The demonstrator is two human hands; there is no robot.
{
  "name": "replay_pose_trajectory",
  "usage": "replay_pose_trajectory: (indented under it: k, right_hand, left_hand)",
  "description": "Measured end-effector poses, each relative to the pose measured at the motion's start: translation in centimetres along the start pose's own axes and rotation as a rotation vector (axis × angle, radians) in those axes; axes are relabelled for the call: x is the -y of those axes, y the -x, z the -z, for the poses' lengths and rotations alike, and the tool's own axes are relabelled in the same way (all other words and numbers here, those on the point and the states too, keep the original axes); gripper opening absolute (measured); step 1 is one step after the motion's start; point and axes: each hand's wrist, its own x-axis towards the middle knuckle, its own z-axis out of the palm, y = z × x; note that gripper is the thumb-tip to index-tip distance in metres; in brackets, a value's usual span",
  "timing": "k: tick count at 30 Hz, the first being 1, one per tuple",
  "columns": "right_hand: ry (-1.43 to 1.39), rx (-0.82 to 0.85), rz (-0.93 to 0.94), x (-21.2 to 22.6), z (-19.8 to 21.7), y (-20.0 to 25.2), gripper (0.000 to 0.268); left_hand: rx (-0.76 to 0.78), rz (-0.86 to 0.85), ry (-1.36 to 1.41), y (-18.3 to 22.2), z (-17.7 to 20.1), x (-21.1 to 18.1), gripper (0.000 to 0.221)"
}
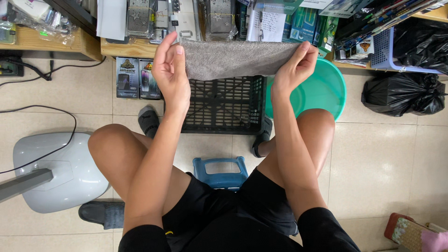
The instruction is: The person removes a phone accessory box from a basket, washes and wrings out a cloth in a bucket of water, and then wipes the surface of a yellow box with the damp cloth before opening the yellow box.
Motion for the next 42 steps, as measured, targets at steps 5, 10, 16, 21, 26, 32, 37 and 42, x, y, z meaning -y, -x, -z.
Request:
replay_pose_trajectory:
  k: [5, 10, 16, 21, 26, 32, 37, 42]
  right_hand:
    - [0.021, 0.035, 0.129, 2.3, 0.1, 0.4, 0.031]
    - [-0.056, 0.186, 0.457, 10.9, 0.2, 4.5, 0.036]
    - [-0.292, 0.832, 0.769, 19.3, 0.3, 13.0, 0.017]
    - [-0.442, 1.032, 0.480, 21.0, 0.4, 12.8, 0.018]
    - [-0.177, 0.742, 0.261, 18.1, -0.4, 8.2, 0.029]
    - [-0.137, 0.556, 0.295, 11.2, -1.8, 7.5, 0.020]
    - [-0.064, 0.556, 0.276, 12.8, -1.6, 6.8, 0.028]
    - [-0.040, 0.571, 0.220, 10.8, -1.6, 8.0, 0.037]
  left_hand:
    - [-0.110, -0.016, -0.074, -0.2, 0.6, -0.2, 0.023]
    - [-0.288, 0.181, 0.304, -1.9, 1.3, 3.7, 0.014]
    - [-0.056, 0.244, 1.010, -2.5, 0.9, 6.9, 0.019]
    - [-0.065, 0.443, 1.129, 0.0, -2.5, 3.8, 0.010]
    - [0.318, 0.582, 1.301, 3.3, -4.3, 4.1, 0.013]
    - [0.370, 0.413, 1.380, 7.7, -8.8, 9.2, 0.035]
    - [0.393, 0.406, 1.097, 8.0, -6.4, 4.0, 0.052]
    - [0.351, 0.459, 1.147, 8.2, -6.5, 7.8, 0.052]
